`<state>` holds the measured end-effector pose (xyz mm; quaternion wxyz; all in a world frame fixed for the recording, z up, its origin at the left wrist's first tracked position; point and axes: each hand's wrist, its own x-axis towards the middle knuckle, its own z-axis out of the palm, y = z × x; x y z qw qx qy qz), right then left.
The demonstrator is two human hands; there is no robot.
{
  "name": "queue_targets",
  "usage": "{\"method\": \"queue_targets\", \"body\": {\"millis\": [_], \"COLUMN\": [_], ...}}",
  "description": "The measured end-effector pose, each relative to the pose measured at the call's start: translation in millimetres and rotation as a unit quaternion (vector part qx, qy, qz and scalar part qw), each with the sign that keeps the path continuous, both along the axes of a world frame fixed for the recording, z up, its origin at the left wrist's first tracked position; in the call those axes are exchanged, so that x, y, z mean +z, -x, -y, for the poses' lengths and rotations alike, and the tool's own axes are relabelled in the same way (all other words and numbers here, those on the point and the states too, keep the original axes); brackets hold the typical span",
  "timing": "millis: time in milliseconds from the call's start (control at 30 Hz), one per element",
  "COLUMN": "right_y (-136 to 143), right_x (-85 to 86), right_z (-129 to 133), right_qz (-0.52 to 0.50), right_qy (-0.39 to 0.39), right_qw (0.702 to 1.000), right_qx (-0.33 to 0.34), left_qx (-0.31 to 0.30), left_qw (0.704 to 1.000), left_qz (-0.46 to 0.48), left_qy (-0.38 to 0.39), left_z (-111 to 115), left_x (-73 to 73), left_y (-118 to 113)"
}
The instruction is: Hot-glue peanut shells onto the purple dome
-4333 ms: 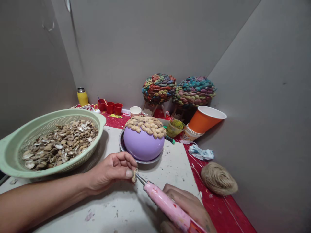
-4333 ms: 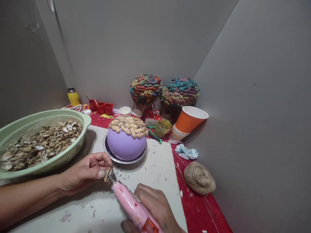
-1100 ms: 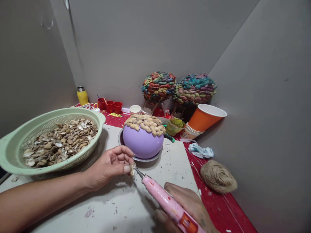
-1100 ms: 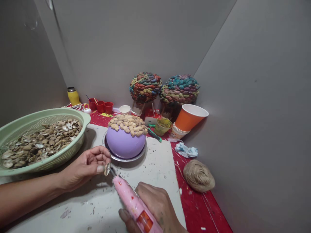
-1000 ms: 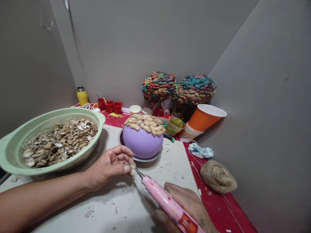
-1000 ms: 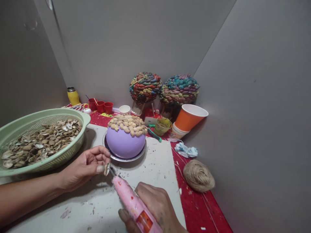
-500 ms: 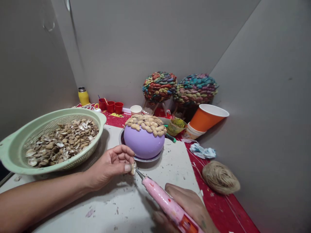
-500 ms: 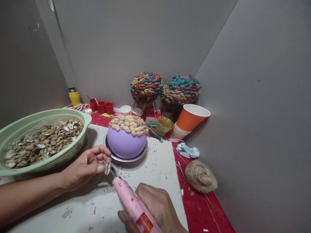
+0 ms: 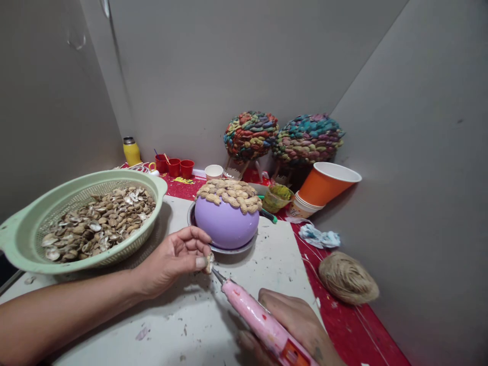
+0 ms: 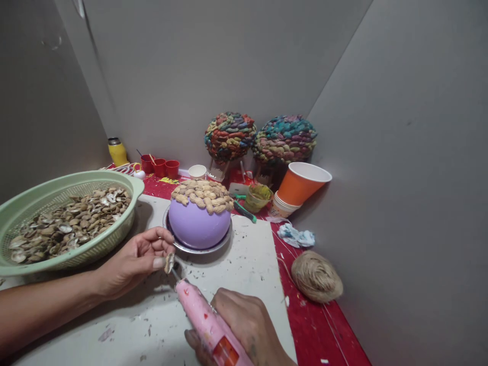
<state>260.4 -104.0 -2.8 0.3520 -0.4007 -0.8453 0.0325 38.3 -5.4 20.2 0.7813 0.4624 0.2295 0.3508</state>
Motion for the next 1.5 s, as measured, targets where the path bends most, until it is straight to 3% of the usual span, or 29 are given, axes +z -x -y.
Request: {"method": "queue_targets", "body": {"millis": [633, 1500], "right_y": [2.8, 1.2], "right_x": [4.7, 0.9], "right_z": [1.1, 0.5], "right_qz": [-0.087, -0.023], "right_qy": [0.045, 0.005], "right_qw": [0.995, 1.0], "right_qx": [0.001, -0.015], "left_qx": [-0.02, -0.011], "left_qw": [1.0, 1.0], "left_qz": [-0.02, -0.026], "left_qy": [-0.006, -0.014], "left_z": [3.1, 2.9], "left_x": [-5.7, -6.6], "left_y": [-1.4, -0.6]}}
